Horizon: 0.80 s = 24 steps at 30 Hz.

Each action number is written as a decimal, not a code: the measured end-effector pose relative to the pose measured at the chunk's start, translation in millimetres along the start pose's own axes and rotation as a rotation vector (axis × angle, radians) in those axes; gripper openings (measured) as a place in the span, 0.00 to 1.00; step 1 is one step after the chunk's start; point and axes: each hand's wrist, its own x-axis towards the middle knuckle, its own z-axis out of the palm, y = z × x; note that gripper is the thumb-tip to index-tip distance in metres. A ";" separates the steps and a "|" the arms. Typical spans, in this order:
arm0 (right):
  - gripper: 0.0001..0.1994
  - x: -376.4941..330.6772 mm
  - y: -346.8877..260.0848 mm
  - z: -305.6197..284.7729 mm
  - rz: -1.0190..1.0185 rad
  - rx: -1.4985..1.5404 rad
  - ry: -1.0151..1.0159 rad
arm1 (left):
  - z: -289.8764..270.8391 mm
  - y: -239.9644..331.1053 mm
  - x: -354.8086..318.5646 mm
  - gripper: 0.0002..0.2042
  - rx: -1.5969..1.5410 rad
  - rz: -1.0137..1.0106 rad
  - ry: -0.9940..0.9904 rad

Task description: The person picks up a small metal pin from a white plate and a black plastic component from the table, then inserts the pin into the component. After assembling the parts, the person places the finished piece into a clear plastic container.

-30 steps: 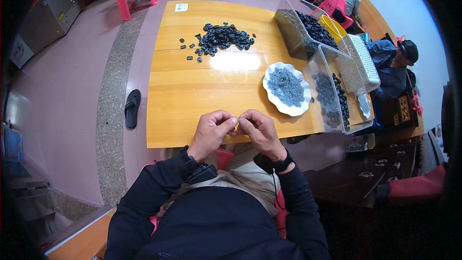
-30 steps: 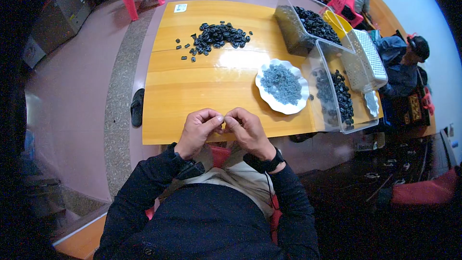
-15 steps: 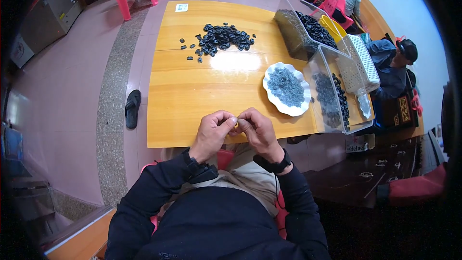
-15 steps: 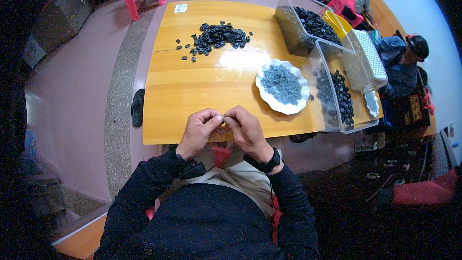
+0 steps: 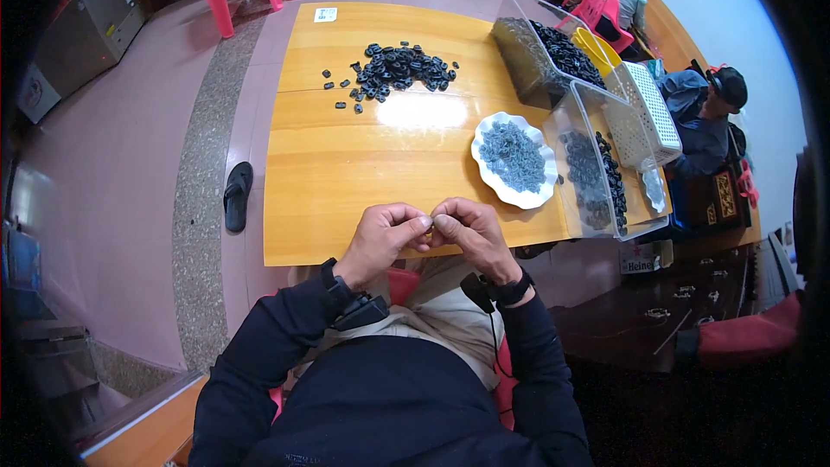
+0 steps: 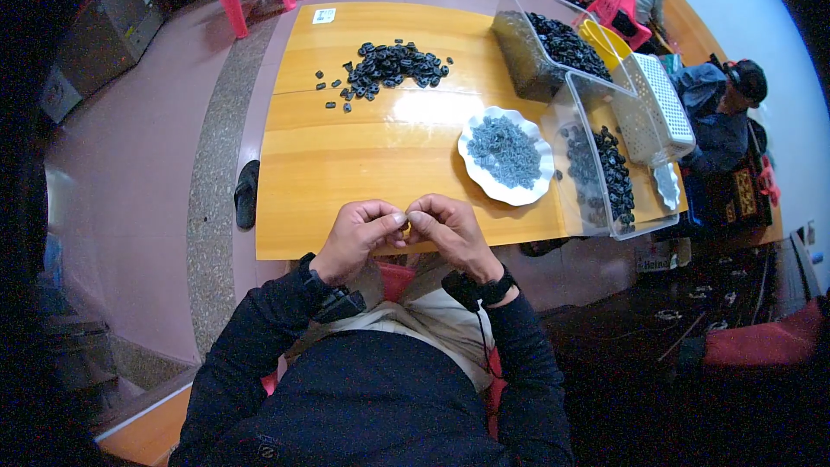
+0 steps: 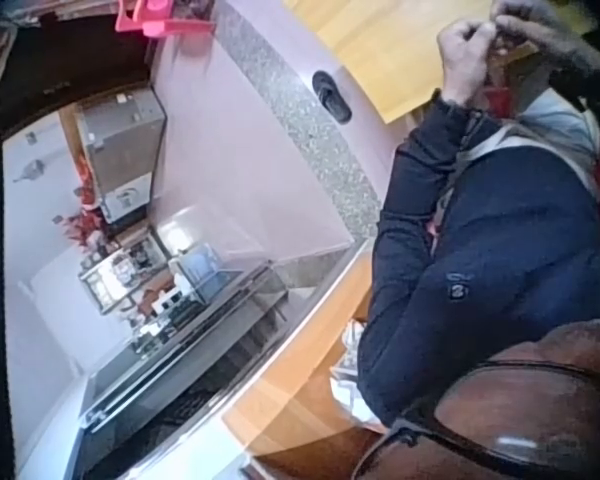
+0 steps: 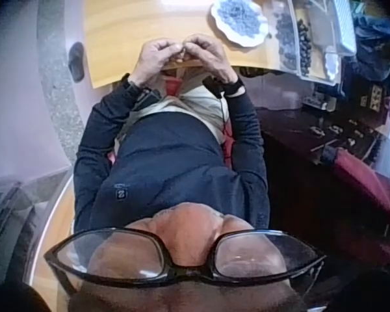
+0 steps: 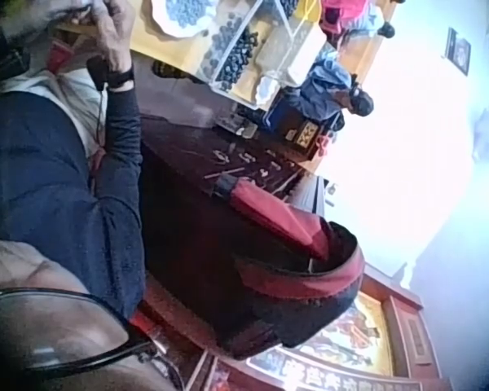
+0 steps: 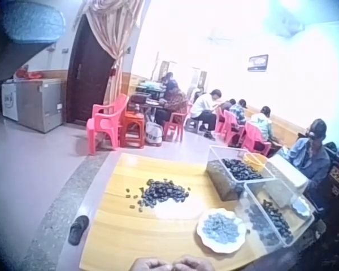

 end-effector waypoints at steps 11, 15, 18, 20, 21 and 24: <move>0.04 3.4 -5.8 3.7 -0.248 -0.456 0.069 | 1.9 1.4 -3.1 0.07 -0.209 -0.151 -0.016; 0.06 1.3 -19.1 5.9 -0.361 -0.566 0.014 | 1.9 -3.1 -2.2 0.07 -0.204 -0.134 0.006; 0.07 -1.1 -21.4 3.8 -0.332 -0.572 -0.019 | 2.0 -4.3 -2.5 0.07 -0.206 -0.140 0.004; 0.07 -2.5 -22.4 1.7 -0.339 -0.573 -0.023 | 1.0 -9.2 -1.2 0.08 -0.188 -0.098 -0.023; 0.08 -2.4 -23.7 1.0 -0.343 -0.630 -0.034 | 1.1 -8.8 -1.5 0.08 -0.190 -0.099 -0.023; 0.08 -3.5 -30.0 0.0 -0.341 -0.710 -0.056 | 2.1 -8.3 -2.1 0.08 -0.130 -0.115 -0.013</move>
